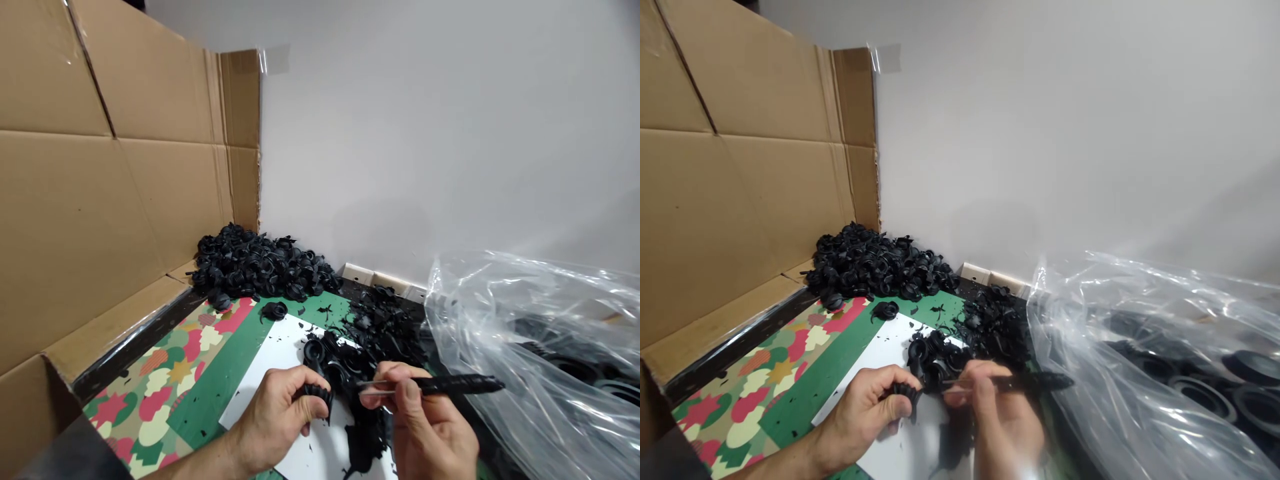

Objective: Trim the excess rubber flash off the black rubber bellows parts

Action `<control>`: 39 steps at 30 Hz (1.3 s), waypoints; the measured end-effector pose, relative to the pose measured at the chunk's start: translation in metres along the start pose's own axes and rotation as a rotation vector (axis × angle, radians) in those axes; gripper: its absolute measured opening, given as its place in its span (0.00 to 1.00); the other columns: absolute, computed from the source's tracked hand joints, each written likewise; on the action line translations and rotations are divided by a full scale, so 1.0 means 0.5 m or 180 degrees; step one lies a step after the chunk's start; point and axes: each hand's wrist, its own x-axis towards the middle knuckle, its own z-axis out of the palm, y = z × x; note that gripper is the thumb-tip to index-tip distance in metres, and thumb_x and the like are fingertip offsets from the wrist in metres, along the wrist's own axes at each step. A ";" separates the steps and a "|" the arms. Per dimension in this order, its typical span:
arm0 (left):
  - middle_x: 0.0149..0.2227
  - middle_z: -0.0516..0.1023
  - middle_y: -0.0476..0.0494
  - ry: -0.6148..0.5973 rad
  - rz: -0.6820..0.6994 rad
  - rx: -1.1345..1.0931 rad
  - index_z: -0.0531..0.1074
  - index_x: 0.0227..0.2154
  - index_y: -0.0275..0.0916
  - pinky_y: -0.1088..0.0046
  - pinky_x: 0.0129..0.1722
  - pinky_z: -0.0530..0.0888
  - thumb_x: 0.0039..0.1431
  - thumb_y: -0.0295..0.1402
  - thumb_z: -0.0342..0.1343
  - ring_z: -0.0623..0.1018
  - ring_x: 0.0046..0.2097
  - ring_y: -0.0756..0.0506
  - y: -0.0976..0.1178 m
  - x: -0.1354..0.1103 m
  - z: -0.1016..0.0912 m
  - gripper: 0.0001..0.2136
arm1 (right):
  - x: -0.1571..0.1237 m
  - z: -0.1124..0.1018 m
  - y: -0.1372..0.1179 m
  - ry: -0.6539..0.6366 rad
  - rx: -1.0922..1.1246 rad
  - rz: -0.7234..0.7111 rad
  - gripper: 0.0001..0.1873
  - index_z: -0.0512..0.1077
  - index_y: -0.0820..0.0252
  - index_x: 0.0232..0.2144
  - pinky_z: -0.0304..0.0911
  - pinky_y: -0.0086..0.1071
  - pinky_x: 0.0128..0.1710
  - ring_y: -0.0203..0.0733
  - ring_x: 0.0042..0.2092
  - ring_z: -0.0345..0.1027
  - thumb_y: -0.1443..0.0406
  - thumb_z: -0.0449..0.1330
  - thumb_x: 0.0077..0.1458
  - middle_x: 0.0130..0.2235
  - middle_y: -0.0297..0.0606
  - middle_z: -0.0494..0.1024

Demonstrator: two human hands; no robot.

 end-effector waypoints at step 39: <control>0.29 0.81 0.43 0.0103 0.0626 0.1095 0.79 0.31 0.35 0.75 0.33 0.70 0.53 0.26 0.55 0.77 0.31 0.45 0.021 -0.008 -0.002 0.07 | -0.024 0.013 0.025 -0.0691 -0.0484 -0.0521 0.09 0.79 0.50 0.28 0.62 0.31 0.38 0.43 0.36 0.68 0.54 0.65 0.51 0.25 0.34 0.78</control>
